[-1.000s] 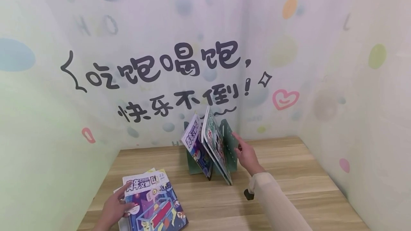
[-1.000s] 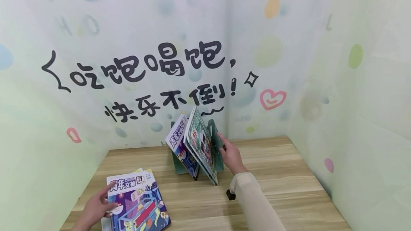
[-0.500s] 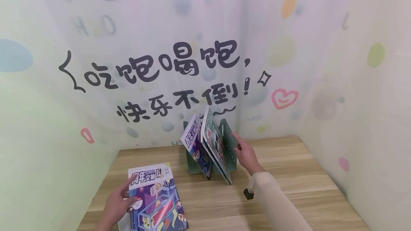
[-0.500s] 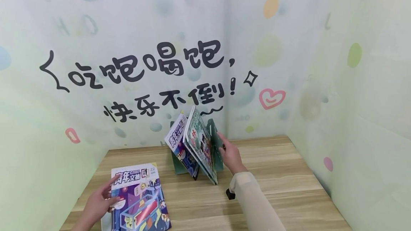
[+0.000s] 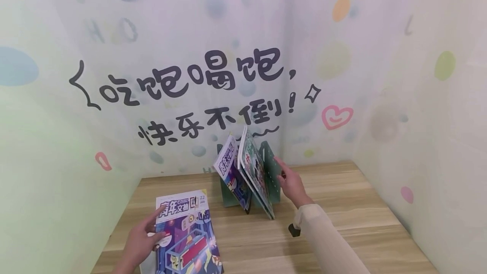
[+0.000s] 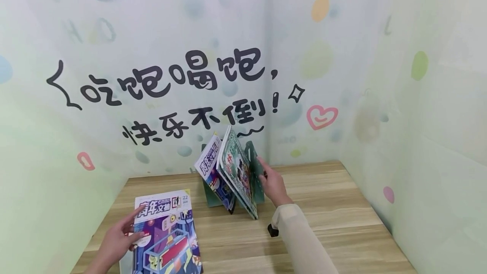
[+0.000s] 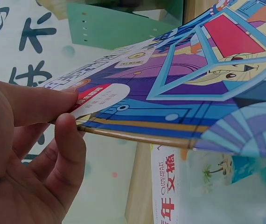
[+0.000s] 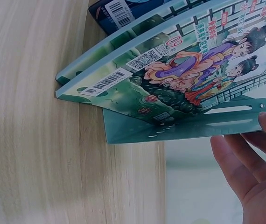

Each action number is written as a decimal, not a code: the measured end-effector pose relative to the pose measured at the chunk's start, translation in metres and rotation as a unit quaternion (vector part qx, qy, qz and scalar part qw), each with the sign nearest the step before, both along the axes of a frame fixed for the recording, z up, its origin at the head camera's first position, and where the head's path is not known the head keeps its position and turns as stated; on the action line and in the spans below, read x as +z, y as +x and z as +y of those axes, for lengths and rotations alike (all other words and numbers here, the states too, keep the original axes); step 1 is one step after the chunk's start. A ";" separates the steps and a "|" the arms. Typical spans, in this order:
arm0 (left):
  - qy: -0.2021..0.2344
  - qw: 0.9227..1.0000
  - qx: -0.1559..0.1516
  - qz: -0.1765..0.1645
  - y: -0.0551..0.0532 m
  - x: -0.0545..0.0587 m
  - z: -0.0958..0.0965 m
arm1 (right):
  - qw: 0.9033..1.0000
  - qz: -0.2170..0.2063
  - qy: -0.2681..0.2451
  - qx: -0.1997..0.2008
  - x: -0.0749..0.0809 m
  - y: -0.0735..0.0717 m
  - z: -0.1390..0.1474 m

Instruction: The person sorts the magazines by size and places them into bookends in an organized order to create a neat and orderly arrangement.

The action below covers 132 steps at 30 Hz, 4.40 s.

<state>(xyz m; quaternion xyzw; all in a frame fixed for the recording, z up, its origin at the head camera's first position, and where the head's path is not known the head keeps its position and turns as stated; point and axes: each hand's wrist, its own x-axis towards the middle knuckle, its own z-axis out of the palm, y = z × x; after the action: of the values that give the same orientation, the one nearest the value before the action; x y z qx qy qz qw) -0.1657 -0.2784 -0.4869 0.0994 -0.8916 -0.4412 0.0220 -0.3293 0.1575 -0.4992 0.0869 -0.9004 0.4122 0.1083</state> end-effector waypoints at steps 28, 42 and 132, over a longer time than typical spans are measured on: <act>0.011 0.999 -0.031 0.036 0.005 0.021 0.018 | 0.998 0.053 0.030 0.010 0.000 0.001 0.001; 0.051 0.996 -0.042 0.052 0.005 0.025 0.027 | 0.999 0.040 0.018 0.010 0.002 0.003 0.001; 0.145 0.968 -0.074 0.191 -0.029 0.016 0.098 | 1.000 0.023 0.007 0.012 0.000 0.000 0.002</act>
<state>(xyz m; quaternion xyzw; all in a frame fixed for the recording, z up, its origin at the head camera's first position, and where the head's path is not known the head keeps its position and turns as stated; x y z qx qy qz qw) -0.1947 -0.1806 -0.4713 -0.0504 -0.8023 -0.5770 0.1443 -0.3298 0.1598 -0.4993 0.1079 -0.8993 0.4056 0.1229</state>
